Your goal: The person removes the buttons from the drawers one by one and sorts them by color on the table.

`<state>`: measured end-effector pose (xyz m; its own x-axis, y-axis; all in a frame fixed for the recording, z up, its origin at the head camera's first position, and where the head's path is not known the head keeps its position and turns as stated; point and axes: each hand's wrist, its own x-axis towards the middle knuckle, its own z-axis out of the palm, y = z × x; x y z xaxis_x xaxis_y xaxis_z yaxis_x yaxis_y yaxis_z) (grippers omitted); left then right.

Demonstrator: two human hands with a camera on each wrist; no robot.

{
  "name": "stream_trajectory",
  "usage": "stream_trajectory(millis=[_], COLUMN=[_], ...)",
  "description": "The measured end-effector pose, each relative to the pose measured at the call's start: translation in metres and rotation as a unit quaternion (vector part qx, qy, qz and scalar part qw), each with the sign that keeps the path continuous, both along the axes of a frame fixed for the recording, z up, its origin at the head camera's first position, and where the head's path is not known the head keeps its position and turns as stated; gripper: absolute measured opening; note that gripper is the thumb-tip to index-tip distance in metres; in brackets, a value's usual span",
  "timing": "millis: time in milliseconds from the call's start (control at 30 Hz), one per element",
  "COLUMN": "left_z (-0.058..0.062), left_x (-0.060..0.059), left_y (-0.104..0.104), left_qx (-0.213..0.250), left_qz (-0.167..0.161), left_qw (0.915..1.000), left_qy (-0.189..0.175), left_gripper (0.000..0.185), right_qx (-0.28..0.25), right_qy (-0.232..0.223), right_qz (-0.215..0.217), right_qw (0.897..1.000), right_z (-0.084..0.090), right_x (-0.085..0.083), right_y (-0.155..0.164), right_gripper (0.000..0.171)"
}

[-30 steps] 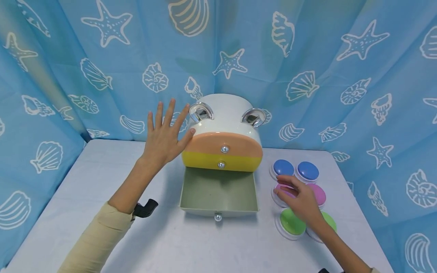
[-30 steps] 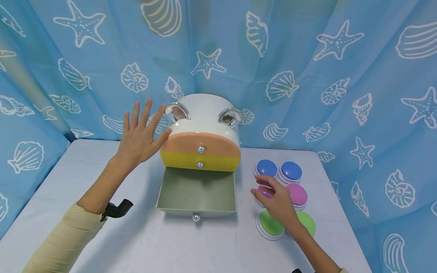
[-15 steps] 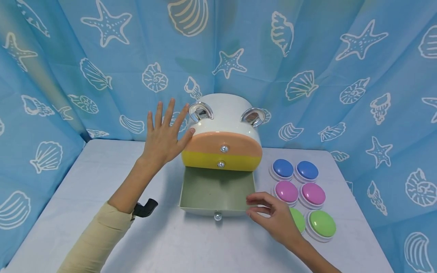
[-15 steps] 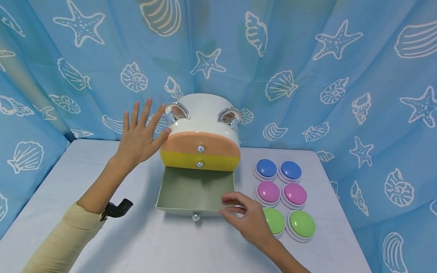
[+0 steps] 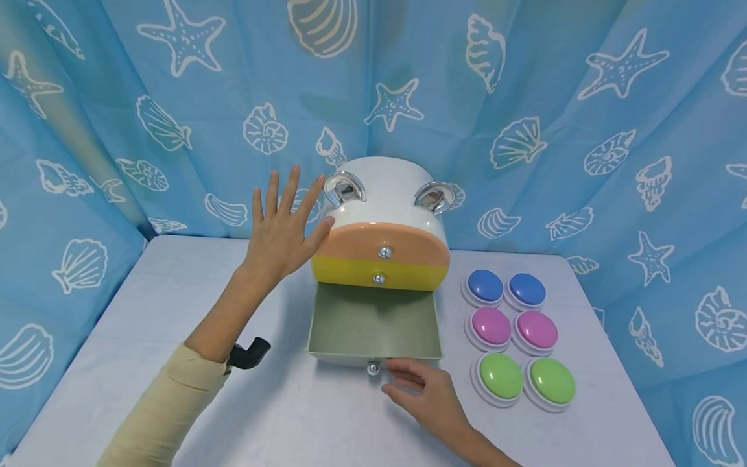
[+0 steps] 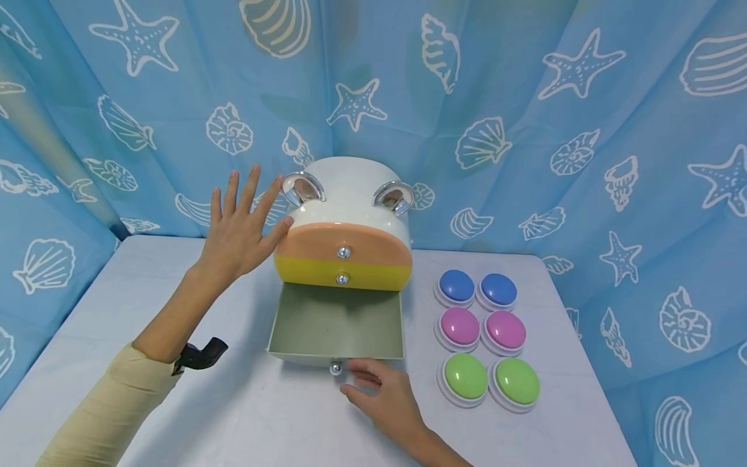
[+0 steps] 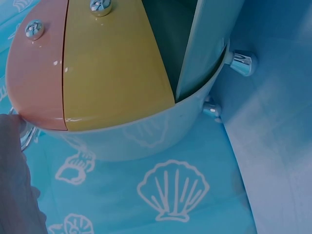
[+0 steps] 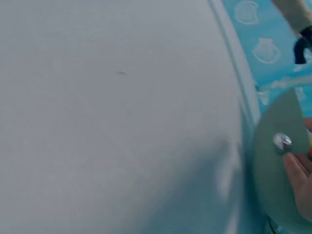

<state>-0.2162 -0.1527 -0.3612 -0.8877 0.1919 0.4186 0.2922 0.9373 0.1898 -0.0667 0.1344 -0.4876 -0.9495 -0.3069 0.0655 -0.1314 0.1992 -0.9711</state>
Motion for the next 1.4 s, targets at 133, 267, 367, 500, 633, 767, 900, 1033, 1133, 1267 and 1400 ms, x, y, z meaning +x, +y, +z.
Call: stream_trajectory(millis=[133,267,367,500,633,767,900,1033,1133,1267,1400], left_z=[0.001,0.003,0.003,0.003,0.003,0.003,0.002,0.002,0.001,0.001,0.001], left_x=[0.0,0.0,0.0,0.0,0.0,-0.001,0.0,0.0,0.0,0.0,0.0], left_y=[0.0,0.0,0.0,0.0,0.001,0.001,0.001,0.001,0.0,0.0,0.0], left_qx=[0.0,0.003,0.005,0.008,0.007,0.008,0.009,0.01,0.01,0.009,0.01], left_qz=[0.001,0.001,0.001,0.0,-0.001,-0.002,-0.002,-0.003,-0.003,-0.002,-0.002], left_qw=[1.0,0.9999,0.9999,0.9999,0.9999,0.9999,0.9999,0.9999,0.9999,0.9999,0.9998], left_qy=[-0.005,-0.015,-0.015,-0.014,-0.013,-0.013,-0.013,-0.012,-0.01,-0.01,-0.014], left_gripper=[0.069,0.069,0.069,0.07,0.07,0.07,0.069,0.069,0.069,0.069,0.069], right_qx=[0.018,0.07,0.115,0.136,0.131,0.132,0.116,0.096,0.099,0.106,0.094], right_qy=[0.05,0.164,0.242,0.289,0.3,0.32,0.333,0.314,0.287,0.268,0.242], right_qz=[-0.01,-0.038,-0.072,-0.091,-0.09,-0.091,-0.095,-0.109,-0.116,-0.117,-0.126], right_qw=[0.999,0.983,0.961,0.943,0.941,0.934,0.931,0.938,0.946,0.95,0.957], right_z=[-0.011,-0.019,-0.024,-0.03,-0.035,-0.038,-0.039,-0.036,-0.035,-0.034,-0.033], right_x=[0.002,0.001,-0.001,-0.004,-0.006,-0.008,-0.009,-0.013,-0.016,-0.021,-0.026], right_y=[-0.01,-0.019,-0.023,-0.025,-0.026,-0.025,-0.025,-0.028,-0.031,-0.036,-0.038], right_gripper=[0.033,0.033,0.035,0.033,0.027,0.025,0.025,0.023,0.021,0.021,0.019])
